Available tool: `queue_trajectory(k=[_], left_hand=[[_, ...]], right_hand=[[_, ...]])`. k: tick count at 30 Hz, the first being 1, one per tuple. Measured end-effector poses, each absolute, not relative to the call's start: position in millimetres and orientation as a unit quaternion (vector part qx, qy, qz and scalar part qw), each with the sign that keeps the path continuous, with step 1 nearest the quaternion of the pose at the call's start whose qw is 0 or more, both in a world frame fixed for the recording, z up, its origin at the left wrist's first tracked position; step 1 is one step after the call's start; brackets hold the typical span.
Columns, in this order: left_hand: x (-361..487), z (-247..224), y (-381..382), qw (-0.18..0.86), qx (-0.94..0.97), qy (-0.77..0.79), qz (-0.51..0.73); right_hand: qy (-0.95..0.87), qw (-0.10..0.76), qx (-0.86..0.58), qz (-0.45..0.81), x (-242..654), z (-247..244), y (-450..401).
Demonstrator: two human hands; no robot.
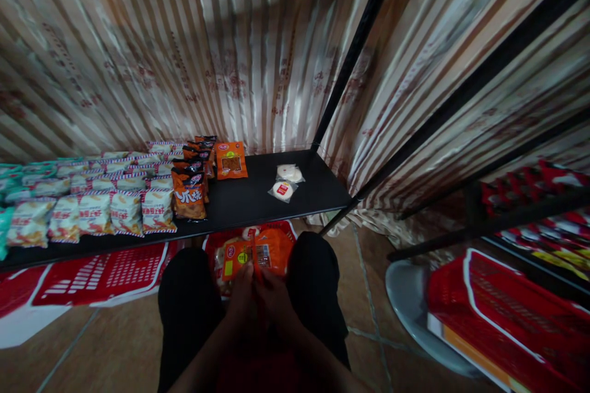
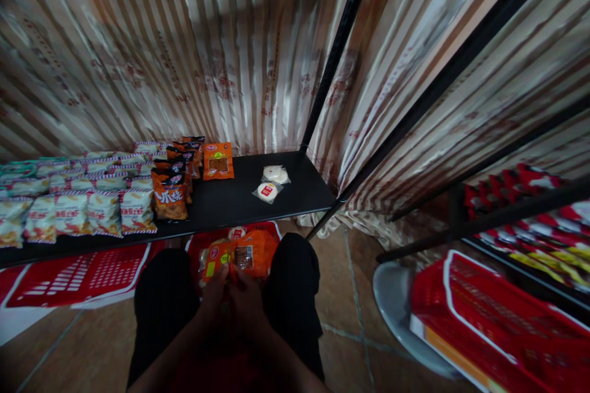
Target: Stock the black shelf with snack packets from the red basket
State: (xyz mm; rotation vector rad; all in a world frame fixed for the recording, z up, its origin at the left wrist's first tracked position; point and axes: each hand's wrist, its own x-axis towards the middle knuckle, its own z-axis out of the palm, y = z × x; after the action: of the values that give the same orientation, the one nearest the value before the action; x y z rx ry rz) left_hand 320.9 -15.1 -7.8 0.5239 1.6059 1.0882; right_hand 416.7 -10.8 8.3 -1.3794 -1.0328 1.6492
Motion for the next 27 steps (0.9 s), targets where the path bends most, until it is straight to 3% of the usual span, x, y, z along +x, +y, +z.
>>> queue_trajectory(k=[13,27], left_hand=[[328.9,9.3,-15.2,0.588,0.161,0.613,0.503],[313.0,-6.7,-14.5,0.465,0.359,0.738,0.332]], right_hand=[[-0.534,0.357,-0.555,0.529,415.7,-3.0,-13.9],[-0.69,0.287,-0.528,0.403,418.5,-21.5,-20.3]])
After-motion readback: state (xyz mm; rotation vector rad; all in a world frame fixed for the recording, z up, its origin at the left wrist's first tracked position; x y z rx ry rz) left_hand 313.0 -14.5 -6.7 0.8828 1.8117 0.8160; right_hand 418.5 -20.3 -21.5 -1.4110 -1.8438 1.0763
